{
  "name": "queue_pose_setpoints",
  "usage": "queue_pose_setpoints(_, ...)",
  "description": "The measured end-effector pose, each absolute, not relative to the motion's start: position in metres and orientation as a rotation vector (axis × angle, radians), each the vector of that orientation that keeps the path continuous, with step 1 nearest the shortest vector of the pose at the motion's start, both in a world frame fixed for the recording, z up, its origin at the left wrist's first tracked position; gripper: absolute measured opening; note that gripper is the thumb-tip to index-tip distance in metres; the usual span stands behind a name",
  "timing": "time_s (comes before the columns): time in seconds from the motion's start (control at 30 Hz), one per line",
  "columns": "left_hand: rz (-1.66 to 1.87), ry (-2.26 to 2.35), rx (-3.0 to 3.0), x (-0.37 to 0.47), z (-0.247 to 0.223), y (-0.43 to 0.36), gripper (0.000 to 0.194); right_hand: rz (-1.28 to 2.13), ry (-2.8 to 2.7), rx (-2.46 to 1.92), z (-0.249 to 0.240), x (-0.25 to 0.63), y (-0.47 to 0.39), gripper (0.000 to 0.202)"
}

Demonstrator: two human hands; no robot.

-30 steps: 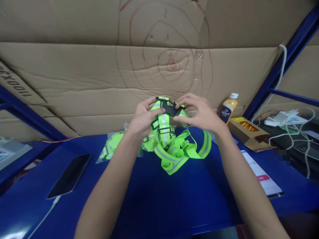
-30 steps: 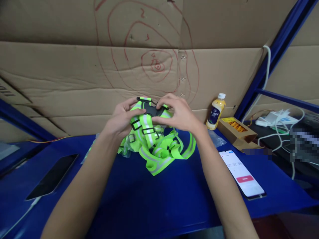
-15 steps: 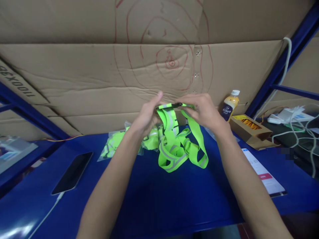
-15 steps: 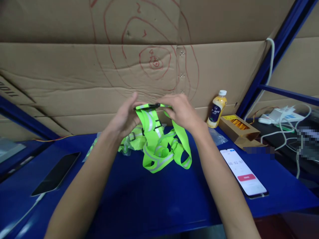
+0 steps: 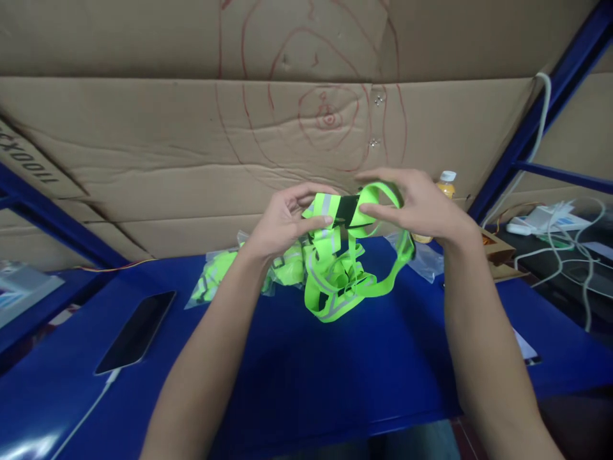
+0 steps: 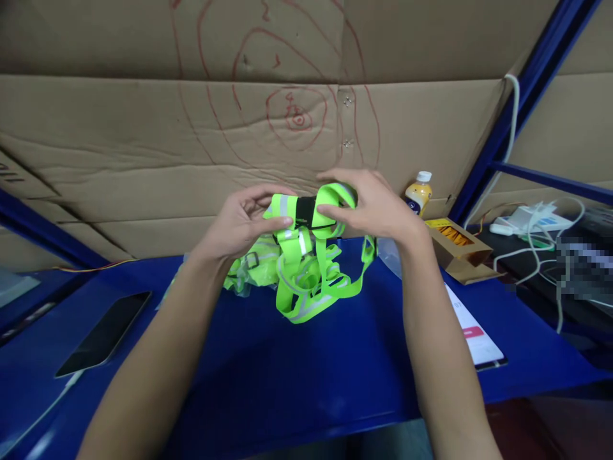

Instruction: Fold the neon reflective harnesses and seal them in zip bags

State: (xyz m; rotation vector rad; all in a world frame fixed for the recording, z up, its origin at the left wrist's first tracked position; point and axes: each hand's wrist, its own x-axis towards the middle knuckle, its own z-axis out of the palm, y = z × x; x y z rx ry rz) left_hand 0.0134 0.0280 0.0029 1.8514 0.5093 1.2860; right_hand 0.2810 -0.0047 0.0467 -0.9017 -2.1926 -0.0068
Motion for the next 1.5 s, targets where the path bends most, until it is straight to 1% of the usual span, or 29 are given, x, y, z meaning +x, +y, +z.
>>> queue_pose_setpoints(0.1,1.279,0.461,1.964,0.014,0.006,0.023,0.045,0.267,-2.297,-0.894,0.047,0.292,-0.004,0.042)
queue_pose_setpoints(0.2,1.222,0.478,2.007,0.013,0.007,0.021,0.042,0.378,-2.286,-0.852,0.048,0.295,-0.004,0.038)
queue_pose_setpoints(0.3,1.182,0.526,2.014,0.011,0.005,0.023,0.046,0.341,-2.244,-0.877,0.048,0.292,-0.005,0.032)
queue_pose_setpoints(0.4,1.261,0.561,2.033,0.011,0.005,0.026,0.047,0.177,-2.222,-0.918,0.047,0.290,-0.004,0.030)
queue_pose_setpoints(0.47,1.421,0.596,2.106,0.010,0.006,0.024,0.044,0.134,-2.189,-0.923,0.046,0.290,-0.002,0.038)
queue_pose_setpoints(0.53,1.609,0.675,2.245,0.010,0.009,0.019,0.035,0.210,-2.131,-0.881,0.044,0.290,-0.001,0.056)
queue_pose_setpoints(0.6,1.751,0.745,2.391,0.011,0.013,0.010,0.026,0.311,-2.037,-0.788,0.043,0.290,0.001,0.065)
queue_pose_setpoints(0.67,1.832,0.729,2.497,0.013,0.016,0.001,0.024,0.344,-1.924,-0.688,0.043,0.289,0.002,0.064)
queue_pose_setpoints(0.8,1.959,0.524,2.612,0.018,0.022,-0.011,0.024,0.431,-1.824,-0.599,0.042,0.286,0.001,0.058)
queue_pose_setpoints(0.87,2.017,0.497,2.642,0.019,0.024,-0.014,0.020,0.602,-1.835,-0.566,0.041,0.285,0.000,0.059)
queue_pose_setpoints(0.97,2.045,0.531,2.686,0.018,0.026,-0.016,0.017,0.882,-1.779,-0.518,0.039,0.281,0.000,0.067)
queue_pose_setpoints(1.03,2.050,0.492,2.705,0.018,0.027,-0.015,0.016,1.010,-1.712,-0.510,0.037,0.276,0.002,0.070)
queue_pose_setpoints(1.2,2.157,0.319,2.837,0.021,0.031,-0.009,0.017,1.234,-1.707,-0.422,0.028,0.263,0.010,0.053)
queue_pose_setpoints(1.27,2.195,0.288,2.888,0.022,0.030,-0.006,0.017,1.339,-1.724,-0.399,0.026,0.261,0.011,0.051)
queue_pose_setpoints(1.37,2.160,0.362,2.873,0.022,0.024,-0.003,0.013,1.445,-1.702,-0.426,0.027,0.263,0.010,0.052)
queue_pose_setpoints(1.5,1.986,0.557,2.847,0.021,0.017,-0.001,0.010,1.457,-1.669,-0.484,0.030,0.262,0.008,0.046)
